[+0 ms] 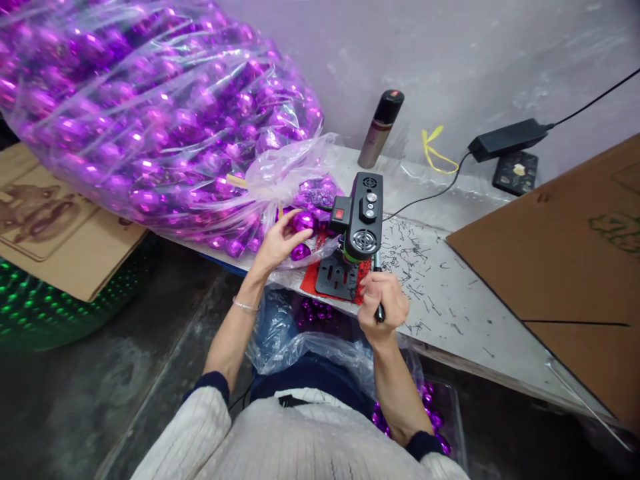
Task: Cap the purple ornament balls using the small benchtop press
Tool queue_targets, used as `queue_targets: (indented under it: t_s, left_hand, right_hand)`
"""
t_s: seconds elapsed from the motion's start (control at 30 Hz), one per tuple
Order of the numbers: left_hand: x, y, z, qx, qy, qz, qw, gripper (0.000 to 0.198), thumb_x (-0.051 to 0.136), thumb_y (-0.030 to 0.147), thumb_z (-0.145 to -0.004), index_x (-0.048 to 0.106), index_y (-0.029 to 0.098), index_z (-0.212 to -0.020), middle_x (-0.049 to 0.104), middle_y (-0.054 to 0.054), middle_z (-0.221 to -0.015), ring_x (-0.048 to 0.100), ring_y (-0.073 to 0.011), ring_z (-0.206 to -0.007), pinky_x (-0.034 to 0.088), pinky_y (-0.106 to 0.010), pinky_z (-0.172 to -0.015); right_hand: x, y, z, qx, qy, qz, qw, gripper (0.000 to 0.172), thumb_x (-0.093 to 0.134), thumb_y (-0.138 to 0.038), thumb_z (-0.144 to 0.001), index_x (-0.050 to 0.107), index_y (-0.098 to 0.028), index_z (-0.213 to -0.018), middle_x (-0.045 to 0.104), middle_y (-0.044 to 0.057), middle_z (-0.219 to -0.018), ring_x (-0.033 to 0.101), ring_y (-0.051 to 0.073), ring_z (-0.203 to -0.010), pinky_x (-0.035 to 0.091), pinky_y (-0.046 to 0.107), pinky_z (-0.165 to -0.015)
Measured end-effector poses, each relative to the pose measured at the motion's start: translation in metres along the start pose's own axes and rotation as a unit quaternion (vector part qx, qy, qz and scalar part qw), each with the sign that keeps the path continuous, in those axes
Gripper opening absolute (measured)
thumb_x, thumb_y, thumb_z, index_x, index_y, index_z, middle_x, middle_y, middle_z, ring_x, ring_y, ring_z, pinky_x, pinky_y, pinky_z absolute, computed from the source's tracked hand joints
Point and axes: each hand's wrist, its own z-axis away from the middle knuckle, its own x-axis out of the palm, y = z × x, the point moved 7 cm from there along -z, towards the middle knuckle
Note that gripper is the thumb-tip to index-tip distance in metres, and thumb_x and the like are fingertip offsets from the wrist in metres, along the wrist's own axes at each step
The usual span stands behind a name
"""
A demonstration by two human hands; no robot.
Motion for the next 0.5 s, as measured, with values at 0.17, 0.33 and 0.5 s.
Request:
queue_targets:
  t_s: [0.17,0.33,0.5]
  left_hand:
    - [0.029,-0.009,0.075,-0.166,0.046,0.300,0.938,0.050,0.067,0.057,-0.090,0.066,0.021,-0.125,0.075,-0.009,-0.120,0.074,-0.0218,-0.107,0.061,-0.035,-0.093]
    - [0.075,-0.033,0.102,-0.238,0.080,0.324,0.912,0.054,0.067,0.055,-0.091,0.061,0.022,-0.133,0.073,-0.009,-0.129,0.072,-0.0226,-0.115,0.060,-0.037,-0.097]
    - [0.087,-0.039,0.089,-0.175,0.087,0.218,0.956,0.068,0.072,0.056,-0.087,0.052,0.021,-0.142,0.069,-0.011,-0.135,0.068,-0.0231,-0.123,0.052,-0.040,-0.110]
  right_hand:
    - [-0.002,0.004,-0.005,0.009,0.010,-0.005,1.000,0.022,0.049,-0.012,-0.095,0.054,-0.023,-0.076,0.062,-0.001,-0.068,0.060,0.013,-0.063,0.044,0.027,-0.058]
    - [-0.005,0.005,-0.018,0.006,0.002,0.003,1.000,0.023,0.048,-0.015,-0.096,0.054,-0.023,-0.075,0.062,-0.002,-0.067,0.058,0.012,-0.059,0.042,0.027,-0.057]
    - [-0.006,0.003,-0.025,-0.003,-0.006,0.012,1.000,0.024,0.049,-0.016,-0.097,0.053,-0.023,-0.074,0.062,-0.001,-0.067,0.057,0.011,-0.058,0.040,0.027,-0.056]
